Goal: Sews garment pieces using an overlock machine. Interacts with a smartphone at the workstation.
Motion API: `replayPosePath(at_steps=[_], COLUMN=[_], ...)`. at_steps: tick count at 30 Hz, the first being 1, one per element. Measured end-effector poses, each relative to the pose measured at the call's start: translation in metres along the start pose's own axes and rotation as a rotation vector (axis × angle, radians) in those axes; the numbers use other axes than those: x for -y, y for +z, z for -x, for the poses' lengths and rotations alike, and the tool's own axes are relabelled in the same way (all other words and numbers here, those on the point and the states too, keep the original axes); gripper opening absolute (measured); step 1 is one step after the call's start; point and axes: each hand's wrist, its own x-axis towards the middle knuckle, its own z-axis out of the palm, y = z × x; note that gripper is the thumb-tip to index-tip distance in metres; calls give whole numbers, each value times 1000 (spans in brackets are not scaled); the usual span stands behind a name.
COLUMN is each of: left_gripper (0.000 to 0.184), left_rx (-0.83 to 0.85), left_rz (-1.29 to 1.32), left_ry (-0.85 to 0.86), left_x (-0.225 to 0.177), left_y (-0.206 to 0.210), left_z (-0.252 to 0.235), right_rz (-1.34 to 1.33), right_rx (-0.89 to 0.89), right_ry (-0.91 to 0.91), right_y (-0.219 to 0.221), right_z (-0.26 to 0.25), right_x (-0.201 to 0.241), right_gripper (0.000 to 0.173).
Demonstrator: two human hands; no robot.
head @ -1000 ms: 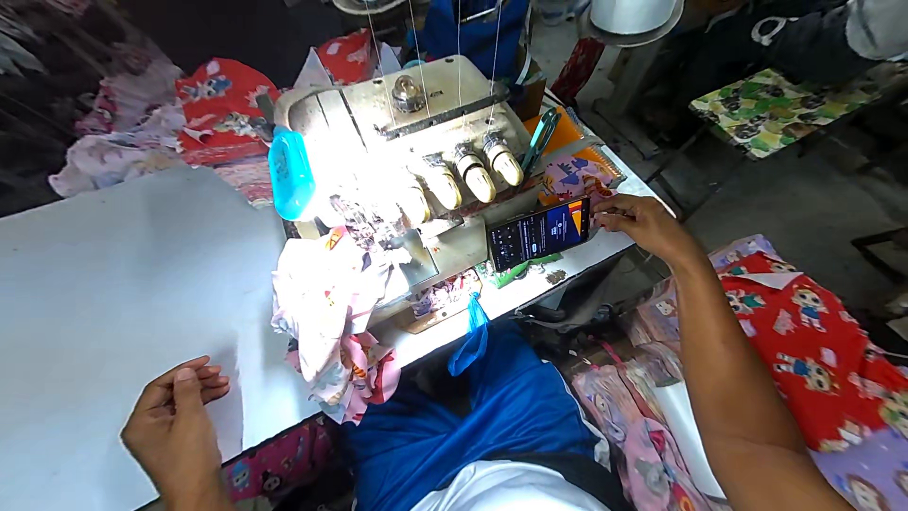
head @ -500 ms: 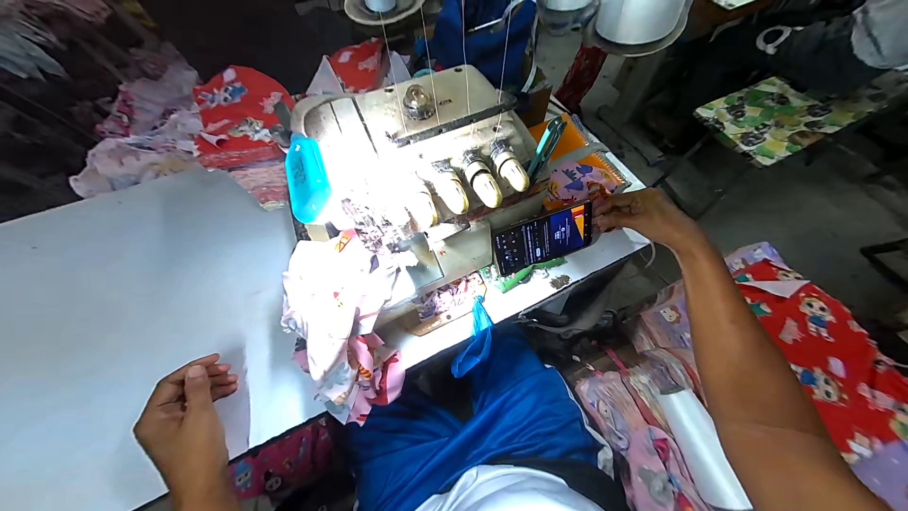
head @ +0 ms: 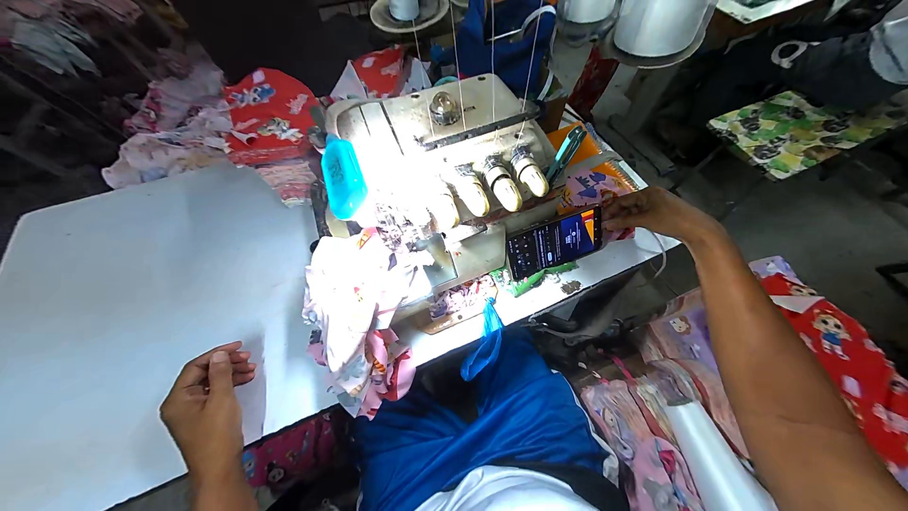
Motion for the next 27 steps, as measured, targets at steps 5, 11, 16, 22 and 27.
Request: replayPosePath(at_steps=[5,11,16,22,27], left_gripper=[34,33,33,32,33], left_rx=[18,8,0,2,2], left_rz=[-34,-54,-76,-103,-121], left_ry=[-9,-11,-36,-38,-35], left_x=[1,0,-6,-2,-1], left_y=[-1,1,3,3,1], left_z=[-1,-1,-1,-2,-1], right_rz=[30,106,87,-28,28], right_rx=[15,25,5,-42,-69], right_ry=[-22,-43,-56,-76,-33], right_y=[-1,0,1,7,11], right_z=[0,1,1,3,4], right_x=[1,3,1,-11,-2], right_gripper=[11,12,12,12,13])
